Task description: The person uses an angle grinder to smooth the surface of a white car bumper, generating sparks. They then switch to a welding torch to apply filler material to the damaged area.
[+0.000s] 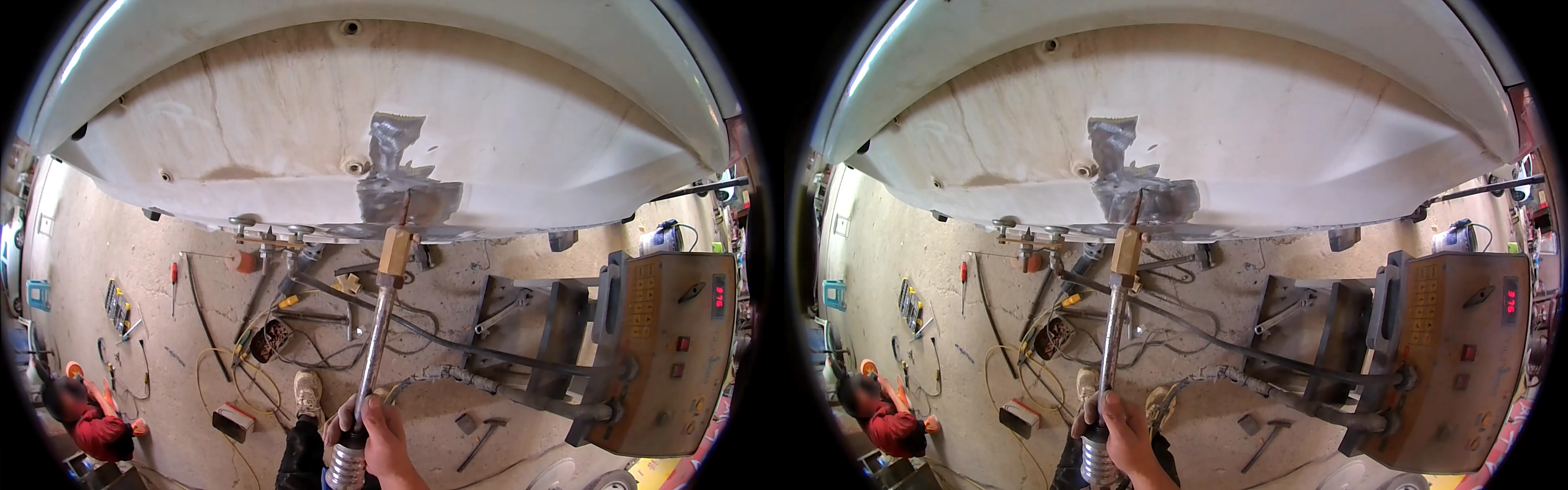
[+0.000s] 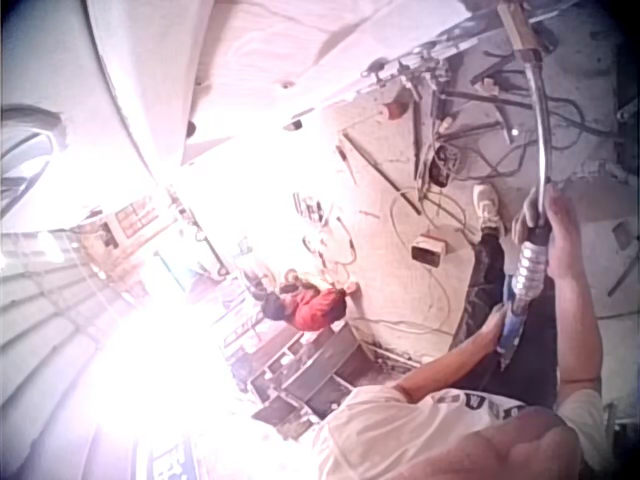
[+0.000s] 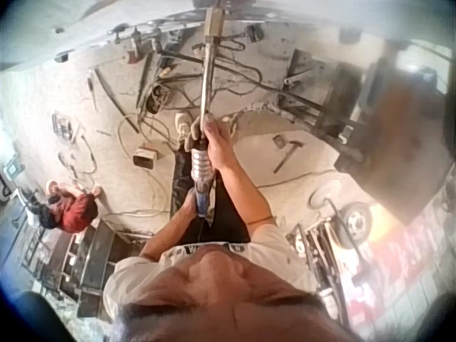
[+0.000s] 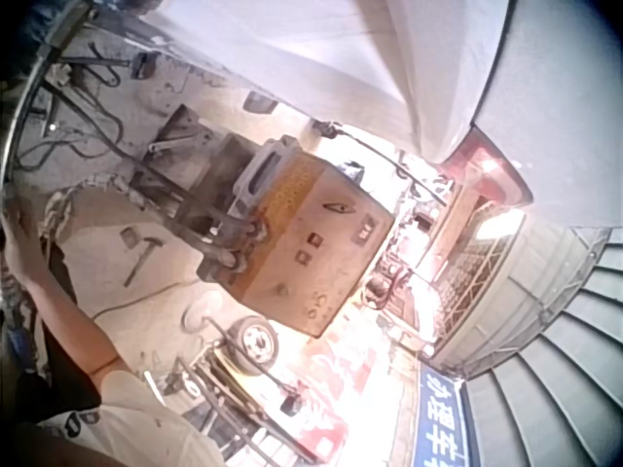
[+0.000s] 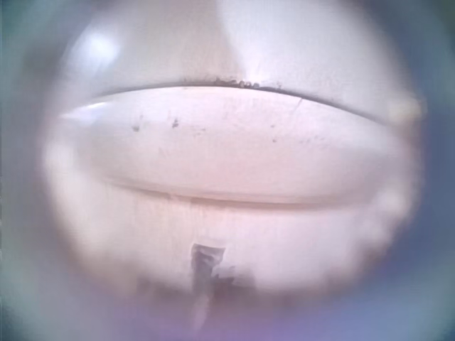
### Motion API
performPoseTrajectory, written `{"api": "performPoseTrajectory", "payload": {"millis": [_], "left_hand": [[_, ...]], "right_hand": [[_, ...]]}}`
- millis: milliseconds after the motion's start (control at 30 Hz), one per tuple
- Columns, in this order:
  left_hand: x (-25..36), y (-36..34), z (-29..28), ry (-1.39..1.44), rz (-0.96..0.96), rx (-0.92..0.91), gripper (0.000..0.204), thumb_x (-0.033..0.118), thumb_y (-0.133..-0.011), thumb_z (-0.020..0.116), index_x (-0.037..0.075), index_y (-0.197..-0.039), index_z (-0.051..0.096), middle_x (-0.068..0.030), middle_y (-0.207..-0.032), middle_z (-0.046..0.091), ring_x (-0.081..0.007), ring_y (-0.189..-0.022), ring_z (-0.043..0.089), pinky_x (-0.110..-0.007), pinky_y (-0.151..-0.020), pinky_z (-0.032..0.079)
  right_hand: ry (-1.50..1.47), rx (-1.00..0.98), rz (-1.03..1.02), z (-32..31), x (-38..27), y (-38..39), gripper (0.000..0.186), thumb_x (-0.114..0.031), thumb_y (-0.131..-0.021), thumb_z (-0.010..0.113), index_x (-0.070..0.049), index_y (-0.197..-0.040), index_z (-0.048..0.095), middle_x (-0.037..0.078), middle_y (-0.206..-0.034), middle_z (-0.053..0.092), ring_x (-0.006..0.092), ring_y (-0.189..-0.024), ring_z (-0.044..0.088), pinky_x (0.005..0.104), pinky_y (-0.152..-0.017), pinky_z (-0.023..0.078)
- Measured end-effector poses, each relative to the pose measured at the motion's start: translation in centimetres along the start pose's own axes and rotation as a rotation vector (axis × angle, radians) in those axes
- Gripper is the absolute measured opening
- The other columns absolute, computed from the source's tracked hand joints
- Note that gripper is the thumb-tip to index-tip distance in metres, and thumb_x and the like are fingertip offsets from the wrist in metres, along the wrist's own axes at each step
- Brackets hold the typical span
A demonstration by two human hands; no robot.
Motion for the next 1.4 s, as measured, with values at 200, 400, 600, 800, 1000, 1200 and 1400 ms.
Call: {"api": "performPoseTrajectory", "payload": {"millis": [200,400,600,800,1000,1200,1400], "left_hand": [[0.1,-0.1,0.0,-0.008,0.024,-0.005,0.032,0.040,-0.090,0.051,0.010,-0.100,0.058,-0.0015,-0.070,0.059,-0.0133,-0.056,0.057,-0.026,-0.047,0.045],[-0.8,-0.7,-0.6,-0.011,-0.028,-0.015,0.040,0.044,-0.089,0.050,0.008,-0.106,0.057,-0.0036,-0.082,0.059,-0.0154,-0.070,0.057,-0.029,-0.059,0.047],[-1.6,-2.0,-1.8,0.020,-0.064,0.043,0.048,0.048,-0.089,0.049,0.006,-0.112,0.055,-0.0061,-0.096,0.059,-0.0178,-0.087,0.056,-0.033,-0.073,0.047],[1.7,1.4,-1.4,0.083,0.207,0.335,0.050,0.048,-0.090,0.048,0.006,-0.116,0.053,-0.0071,-0.102,0.059,-0.0210,-0.091,0.058,-0.035,-0.079,0.048],[0.9,-0.2,-1.2,0.108,0.072,0.171,0.049,0.047,-0.090,0.048,0.006,-0.117,0.053,-0.0070,-0.103,0.059,-0.0213,-0.092,0.058,-0.035,-0.081,0.048],[0.7,-0.5,-1.2,0.116,0.043,0.134,0.049,0.047,-0.090,0.048,0.006,-0.117,0.053,-0.0069,-0.103,0.059,-0.0213,-0.092,0.058,-0.035,-0.081,0.048],[0.7,-0.6,-1.4,0.122,0.025,0.122,0.050,0.047,-0.090,0.048,0.006,-0.117,0.053,-0.0068,-0.103,0.059,-0.0212,-0.092,0.057,-0.035,-0.082,0.047]], "right_hand": [[-0.022,0.014,-0.001,-0.5,0.2,-0.3,0.050,-0.046,-0.095,0.039,0.000,-0.079,0.049,0.013,-0.070,0.058,0.0185,-0.064,0.059,0.0281,-0.061,0.047],[-0.017,0.070,-0.033,-0.4,-1.5,-1.8,0.050,-0.048,-0.092,0.043,0.000,-0.078,0.048,0.009,-0.067,0.051,0.0237,-0.061,0.059,0.0355,-0.060,0.049],[0.046,0.085,-0.029,-1.0,0.3,-0.1,0.050,-0.049,-0.092,0.044,-0.001,-0.078,0.049,0.014,-0.068,0.059,0.0188,-0.068,0.059,0.0295,-0.066,0.046],[-0.397,-0.354,0.052,0.5,1.5,-1.4,0.049,-0.050,-0.089,0.050,-0.003,-0.073,0.047,0.007,-0.063,0.051,0.0251,-0.065,0.059,0.0358,-0.061,0.048],[0.186,0.237,-0.047,0.0,-0.4,0.7,0.047,-0.044,-0.093,0.046,0.000,-0.080,0.052,0.012,-0.069,0.060,0.0162,-0.064,0.060,0.0271,-0.060,0.047],[0.056,0.173,-0.030,-0.2,0.2,0.8,0.046,-0.040,-0.096,0.040,0.002,-0.082,0.052,0.011,-0.070,0.060,0.0152,-0.066,0.060,0.0258,-0.063,0.046],[0.076,0.195,-0.050,-1.1,0.6,1.1,0.048,-0.041,-0.096,0.039,0.002,-0.082,0.053,0.011,-0.070,0.060,0.0168,-0.066,0.060,0.0267,-0.063,0.047]]}}
Point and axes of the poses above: each hand's wrist, its own y-axis away from the middle knuckle, its own z-axis out of the palm, x = y × z, the point moved 9 cm from there along -y, towards the middle knuckle
